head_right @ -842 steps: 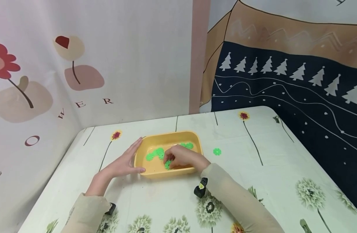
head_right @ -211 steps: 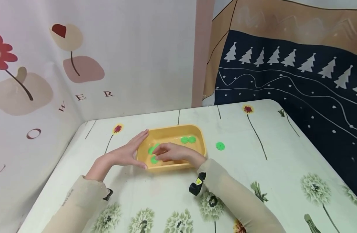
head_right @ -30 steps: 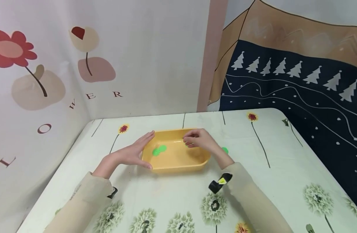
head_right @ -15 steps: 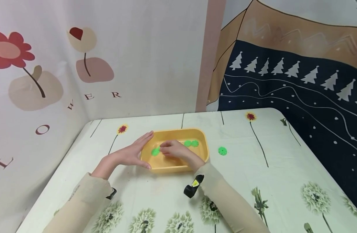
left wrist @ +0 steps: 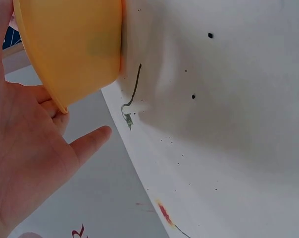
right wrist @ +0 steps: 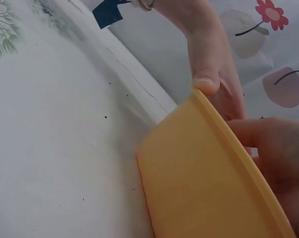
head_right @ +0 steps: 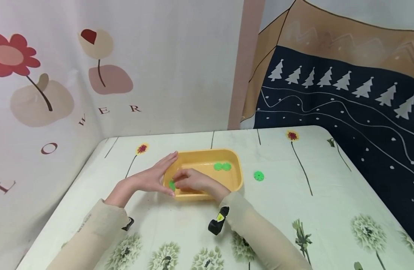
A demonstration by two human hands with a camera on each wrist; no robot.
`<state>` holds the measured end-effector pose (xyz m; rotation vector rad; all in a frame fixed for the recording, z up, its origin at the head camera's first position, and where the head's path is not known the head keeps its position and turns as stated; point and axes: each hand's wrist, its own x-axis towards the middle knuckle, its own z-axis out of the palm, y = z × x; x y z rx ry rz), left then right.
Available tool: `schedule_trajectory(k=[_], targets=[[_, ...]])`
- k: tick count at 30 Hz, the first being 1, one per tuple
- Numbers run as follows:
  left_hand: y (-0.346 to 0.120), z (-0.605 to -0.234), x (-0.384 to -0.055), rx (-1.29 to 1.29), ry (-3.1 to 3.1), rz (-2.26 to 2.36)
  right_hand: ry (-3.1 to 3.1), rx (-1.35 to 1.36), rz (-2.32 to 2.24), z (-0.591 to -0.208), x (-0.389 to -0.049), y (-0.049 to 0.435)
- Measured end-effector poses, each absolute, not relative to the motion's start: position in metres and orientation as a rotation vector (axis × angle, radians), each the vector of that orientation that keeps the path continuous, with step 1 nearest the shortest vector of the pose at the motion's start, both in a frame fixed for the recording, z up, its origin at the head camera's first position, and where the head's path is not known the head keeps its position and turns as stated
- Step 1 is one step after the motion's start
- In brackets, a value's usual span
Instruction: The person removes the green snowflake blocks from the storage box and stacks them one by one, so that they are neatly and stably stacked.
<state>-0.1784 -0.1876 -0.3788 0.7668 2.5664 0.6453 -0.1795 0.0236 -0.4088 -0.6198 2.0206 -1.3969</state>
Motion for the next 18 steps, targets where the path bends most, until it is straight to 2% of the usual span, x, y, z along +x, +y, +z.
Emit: schedule_trajectory(k=[12, 18], targets=[[-0.1874, -0.3781, -0.1759, 0.776, 2.551, 0.647, 2.017, -0.752, -1.291, -0.4138, -0.1747, 0.0229], [-0.1878, -0.3769, -0.1798, 0.77, 2.553, 0.628, 2.267, -0.684, -1.273, -0.4136, -0.1784, 0.0201]])
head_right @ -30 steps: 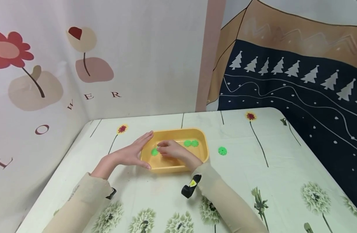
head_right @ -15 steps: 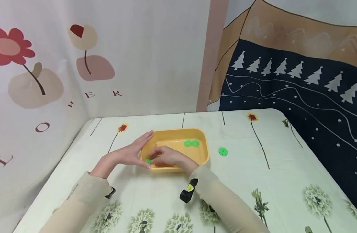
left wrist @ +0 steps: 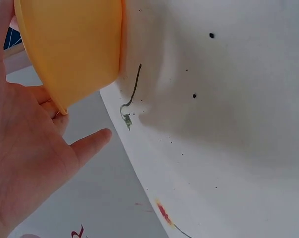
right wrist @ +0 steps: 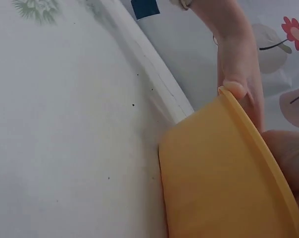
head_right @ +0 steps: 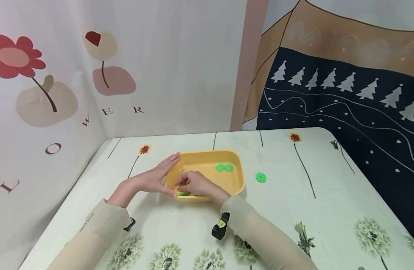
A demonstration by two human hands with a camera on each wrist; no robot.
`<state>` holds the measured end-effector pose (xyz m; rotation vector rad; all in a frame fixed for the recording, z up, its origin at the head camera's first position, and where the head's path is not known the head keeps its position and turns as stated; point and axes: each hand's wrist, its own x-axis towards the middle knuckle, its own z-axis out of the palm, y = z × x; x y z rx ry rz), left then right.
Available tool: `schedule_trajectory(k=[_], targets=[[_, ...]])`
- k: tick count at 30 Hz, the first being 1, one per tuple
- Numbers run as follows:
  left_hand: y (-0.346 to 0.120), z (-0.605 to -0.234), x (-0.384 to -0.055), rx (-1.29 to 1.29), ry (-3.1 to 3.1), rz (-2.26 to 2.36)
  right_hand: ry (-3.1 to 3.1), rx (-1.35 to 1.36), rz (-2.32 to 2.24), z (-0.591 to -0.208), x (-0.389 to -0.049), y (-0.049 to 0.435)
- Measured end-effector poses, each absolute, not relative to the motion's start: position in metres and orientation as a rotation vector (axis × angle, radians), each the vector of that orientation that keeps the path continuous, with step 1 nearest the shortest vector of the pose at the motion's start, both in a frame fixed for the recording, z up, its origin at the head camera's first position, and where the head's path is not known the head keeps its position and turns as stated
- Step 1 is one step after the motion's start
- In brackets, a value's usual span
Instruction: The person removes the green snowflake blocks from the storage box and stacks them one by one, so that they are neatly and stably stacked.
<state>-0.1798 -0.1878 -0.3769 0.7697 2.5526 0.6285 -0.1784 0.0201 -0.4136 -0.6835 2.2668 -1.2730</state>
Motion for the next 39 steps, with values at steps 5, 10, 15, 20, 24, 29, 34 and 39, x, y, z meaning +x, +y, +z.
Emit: schedule_trajectory(k=[5, 10, 15, 20, 24, 29, 34, 39], targets=[[-0.1865, -0.3735, -0.1804, 0.78, 2.569, 0.638, 2.587, -0.61, -1.151, -0.4093, -0.1809, 0.0198], [-0.1877, -0.3733, -0.1782, 0.764, 2.559, 0.658, 2.592, -0.735, -0.981, -0.4112, -0.1811, 0.0188], [-0.1881, -0.3737, -0.1771, 0.748, 2.56, 0.664, 2.459, -0.784, -0.976, -0.4135, -0.1812, 0.0164], [-0.1872, -0.3744, -0.1754, 0.739, 2.555, 0.65, 2.367, -0.931, -0.933, -0.4135, -0.179, 0.0183], [-0.1885, -0.3736, -0.1754, 0.752, 2.566, 0.642, 2.277, -1.004, -0.949, -0.4102, -0.1792, 0.0207], [-0.1888, -0.3745, -0.1763, 0.759, 2.564, 0.643, 2.23, -1.013, -0.975, -0.4096, -0.1802, 0.0229], [-0.1879, -0.374, -0.1767, 0.763, 2.558, 0.65, 2.25, -0.885, -1.057, -0.4089, -0.1795, 0.0234], [-0.1864, -0.3722, -0.1759, 0.756, 2.545, 0.659, 2.305, -0.708, -1.177, -0.4102, -0.1781, 0.0219]])
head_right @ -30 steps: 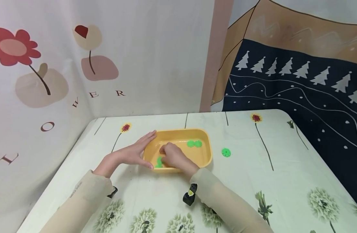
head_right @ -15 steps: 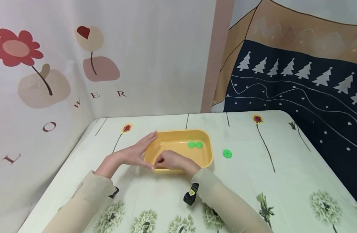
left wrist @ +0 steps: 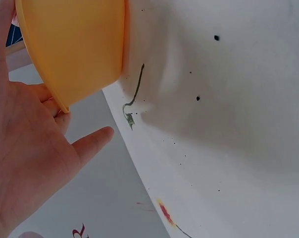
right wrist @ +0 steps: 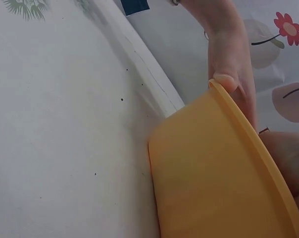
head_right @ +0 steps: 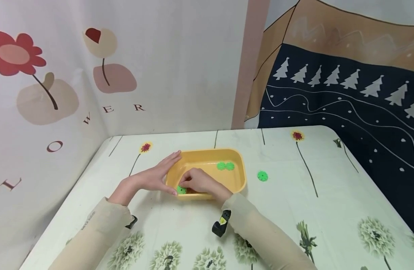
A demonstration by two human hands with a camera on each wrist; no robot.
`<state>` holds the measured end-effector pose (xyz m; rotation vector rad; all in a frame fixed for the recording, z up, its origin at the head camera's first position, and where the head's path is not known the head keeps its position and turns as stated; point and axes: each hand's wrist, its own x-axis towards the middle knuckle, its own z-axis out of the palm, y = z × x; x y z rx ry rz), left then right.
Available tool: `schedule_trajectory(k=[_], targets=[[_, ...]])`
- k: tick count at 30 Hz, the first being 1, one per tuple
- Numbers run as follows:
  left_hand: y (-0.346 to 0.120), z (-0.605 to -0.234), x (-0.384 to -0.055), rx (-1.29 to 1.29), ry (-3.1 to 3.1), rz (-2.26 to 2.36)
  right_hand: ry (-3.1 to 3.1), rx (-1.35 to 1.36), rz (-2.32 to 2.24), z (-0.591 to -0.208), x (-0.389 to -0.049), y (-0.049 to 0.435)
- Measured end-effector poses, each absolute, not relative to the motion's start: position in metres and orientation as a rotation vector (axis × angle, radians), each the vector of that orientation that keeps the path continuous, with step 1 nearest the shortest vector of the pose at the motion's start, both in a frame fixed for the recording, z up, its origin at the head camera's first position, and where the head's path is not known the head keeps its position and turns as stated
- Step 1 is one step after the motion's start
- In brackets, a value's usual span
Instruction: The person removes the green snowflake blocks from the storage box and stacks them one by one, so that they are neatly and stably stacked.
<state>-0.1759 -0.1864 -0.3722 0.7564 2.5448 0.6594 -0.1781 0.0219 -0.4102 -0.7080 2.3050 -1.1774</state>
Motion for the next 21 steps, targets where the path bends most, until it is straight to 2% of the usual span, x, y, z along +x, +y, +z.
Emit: schedule_trajectory(k=[15, 21], targets=[[-0.189, -0.372, -0.175, 0.777, 2.555, 0.653, 2.422, -0.522, -1.341, -0.405, -0.179, 0.02], [-0.188, -0.373, -0.177, 0.782, 2.547, 0.644, 2.463, -0.533, -1.417, -0.394, -0.182, 0.026]])
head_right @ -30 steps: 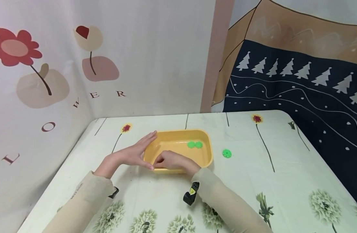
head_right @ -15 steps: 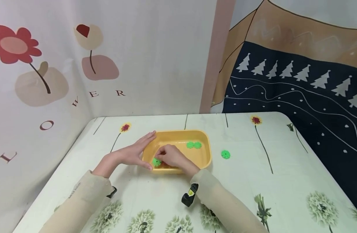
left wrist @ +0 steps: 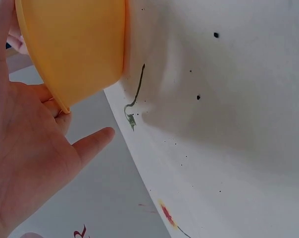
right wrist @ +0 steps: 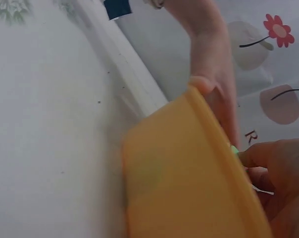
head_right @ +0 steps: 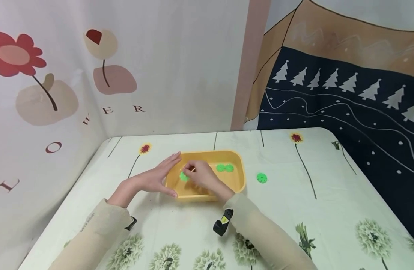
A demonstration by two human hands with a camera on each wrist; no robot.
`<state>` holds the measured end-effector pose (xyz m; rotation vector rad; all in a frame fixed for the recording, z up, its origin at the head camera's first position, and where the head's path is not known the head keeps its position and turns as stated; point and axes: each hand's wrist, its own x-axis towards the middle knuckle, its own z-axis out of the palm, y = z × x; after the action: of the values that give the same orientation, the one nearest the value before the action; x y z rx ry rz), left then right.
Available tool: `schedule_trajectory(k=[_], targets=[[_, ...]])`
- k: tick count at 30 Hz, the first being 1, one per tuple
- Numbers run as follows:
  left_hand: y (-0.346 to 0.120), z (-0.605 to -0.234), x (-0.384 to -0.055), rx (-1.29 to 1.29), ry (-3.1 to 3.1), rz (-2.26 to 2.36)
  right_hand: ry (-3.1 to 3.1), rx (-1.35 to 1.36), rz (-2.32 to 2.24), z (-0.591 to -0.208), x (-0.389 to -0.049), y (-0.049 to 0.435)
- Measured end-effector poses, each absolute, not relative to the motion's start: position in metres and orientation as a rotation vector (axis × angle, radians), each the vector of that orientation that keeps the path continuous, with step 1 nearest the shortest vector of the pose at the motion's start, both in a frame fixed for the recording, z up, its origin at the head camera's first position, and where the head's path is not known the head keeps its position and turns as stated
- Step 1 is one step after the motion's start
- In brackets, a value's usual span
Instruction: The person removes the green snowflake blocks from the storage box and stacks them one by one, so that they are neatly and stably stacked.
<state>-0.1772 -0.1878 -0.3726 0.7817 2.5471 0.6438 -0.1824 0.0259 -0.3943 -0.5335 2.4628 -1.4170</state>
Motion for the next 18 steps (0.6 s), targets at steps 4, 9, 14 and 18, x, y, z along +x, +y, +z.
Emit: schedule_trajectory(k=[4, 9, 14, 18], targets=[[-0.188, -0.373, -0.178, 0.789, 2.556, 0.638, 2.401, -0.506, -1.529, -0.382, -0.184, 0.034], [-0.19, -0.371, -0.18, 0.779, 2.564, 0.63, 2.326, -0.462, -1.676, -0.368, -0.188, 0.047], [-0.19, -0.37, -0.179, 0.774, 2.562, 0.648, 2.345, -0.482, -1.707, -0.36, -0.19, 0.061], [-0.188, -0.372, -0.176, 0.775, 2.545, 0.676, 2.385, -0.463, -1.732, -0.359, -0.187, 0.076]])
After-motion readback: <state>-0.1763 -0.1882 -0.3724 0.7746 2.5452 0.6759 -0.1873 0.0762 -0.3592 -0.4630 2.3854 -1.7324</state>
